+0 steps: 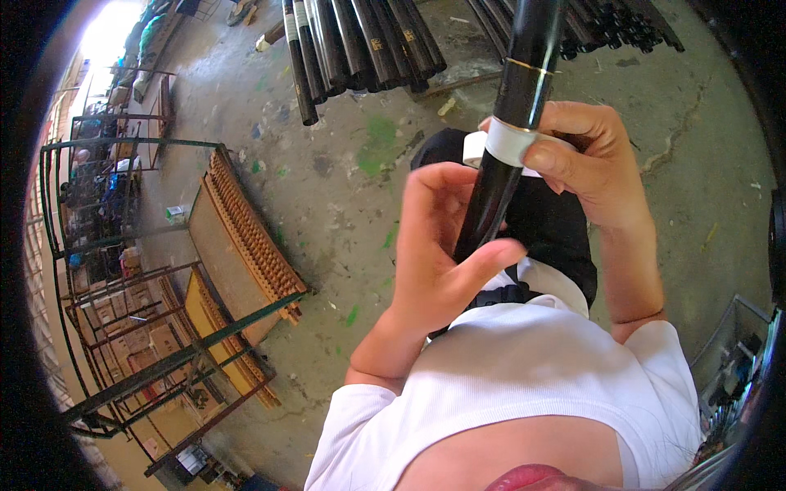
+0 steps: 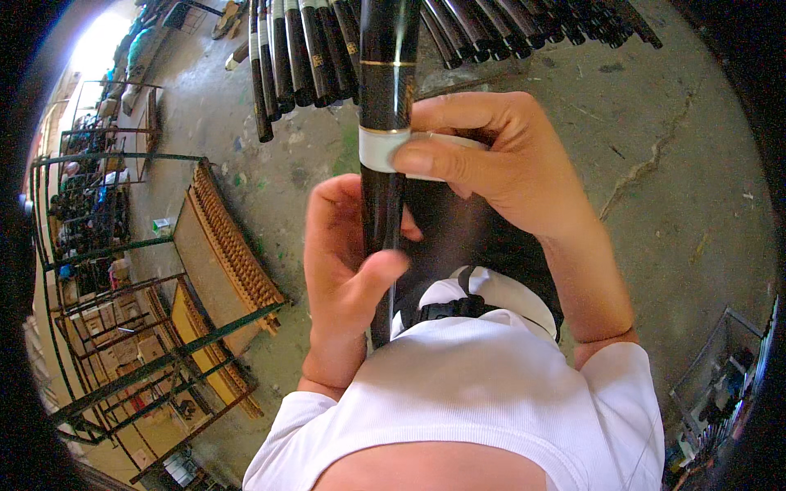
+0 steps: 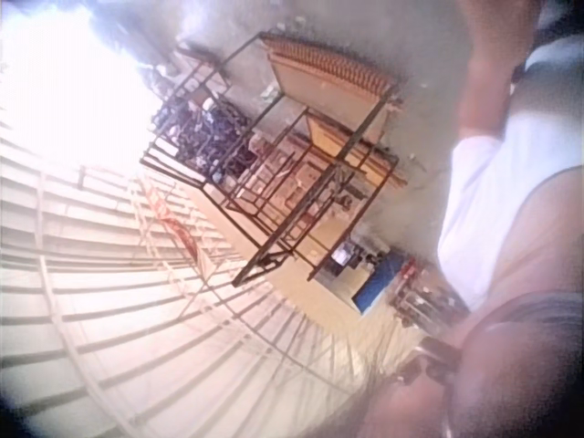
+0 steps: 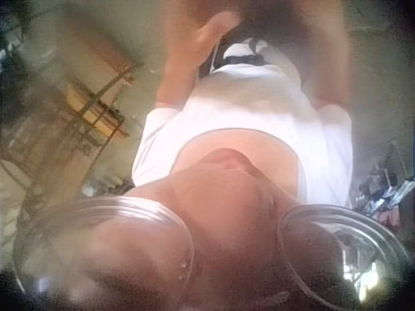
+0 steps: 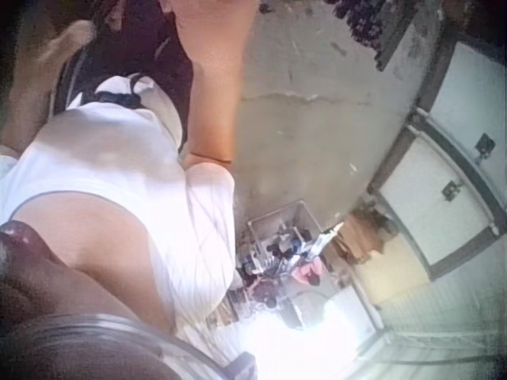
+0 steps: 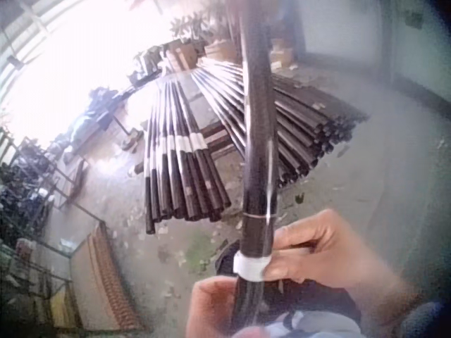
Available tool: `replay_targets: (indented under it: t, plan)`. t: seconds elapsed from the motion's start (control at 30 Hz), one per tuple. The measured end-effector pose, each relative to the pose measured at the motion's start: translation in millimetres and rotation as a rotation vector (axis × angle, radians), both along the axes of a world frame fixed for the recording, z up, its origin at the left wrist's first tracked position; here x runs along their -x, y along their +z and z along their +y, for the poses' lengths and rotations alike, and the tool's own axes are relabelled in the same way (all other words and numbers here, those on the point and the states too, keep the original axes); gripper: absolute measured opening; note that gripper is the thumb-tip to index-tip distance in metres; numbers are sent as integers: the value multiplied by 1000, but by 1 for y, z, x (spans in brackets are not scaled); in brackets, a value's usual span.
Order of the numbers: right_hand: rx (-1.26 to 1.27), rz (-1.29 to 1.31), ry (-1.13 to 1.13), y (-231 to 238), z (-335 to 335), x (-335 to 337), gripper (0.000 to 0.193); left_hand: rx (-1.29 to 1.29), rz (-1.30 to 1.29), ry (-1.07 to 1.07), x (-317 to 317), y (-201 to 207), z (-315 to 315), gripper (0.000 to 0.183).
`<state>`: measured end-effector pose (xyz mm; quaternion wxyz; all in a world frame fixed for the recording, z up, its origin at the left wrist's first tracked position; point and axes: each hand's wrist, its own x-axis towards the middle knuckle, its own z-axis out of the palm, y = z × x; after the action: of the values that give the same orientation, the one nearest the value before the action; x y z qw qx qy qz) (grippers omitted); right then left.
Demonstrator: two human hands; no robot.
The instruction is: The person wraps white adhesive tape around the ends of black carbon fiber tubes and places them back into a pile on the floor.
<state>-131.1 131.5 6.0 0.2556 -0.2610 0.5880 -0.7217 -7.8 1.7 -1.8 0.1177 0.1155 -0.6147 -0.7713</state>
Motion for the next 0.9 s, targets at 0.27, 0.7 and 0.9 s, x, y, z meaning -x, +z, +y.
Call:
replay_targets:
  t: [0.27, 0.7, 0.9]
  plan:
    - [49, -16, 0, -6, 1, 2, 21, -123, 26, 26, 3, 6, 8, 48]
    - [86, -49, 41, -10, 4, 3, 20, -123, 68, -117, -1, -13, -3, 49]
    - [5, 36, -11, -8, 4, -3, 20, -234, 23, -114, -1, -10, 9, 38]
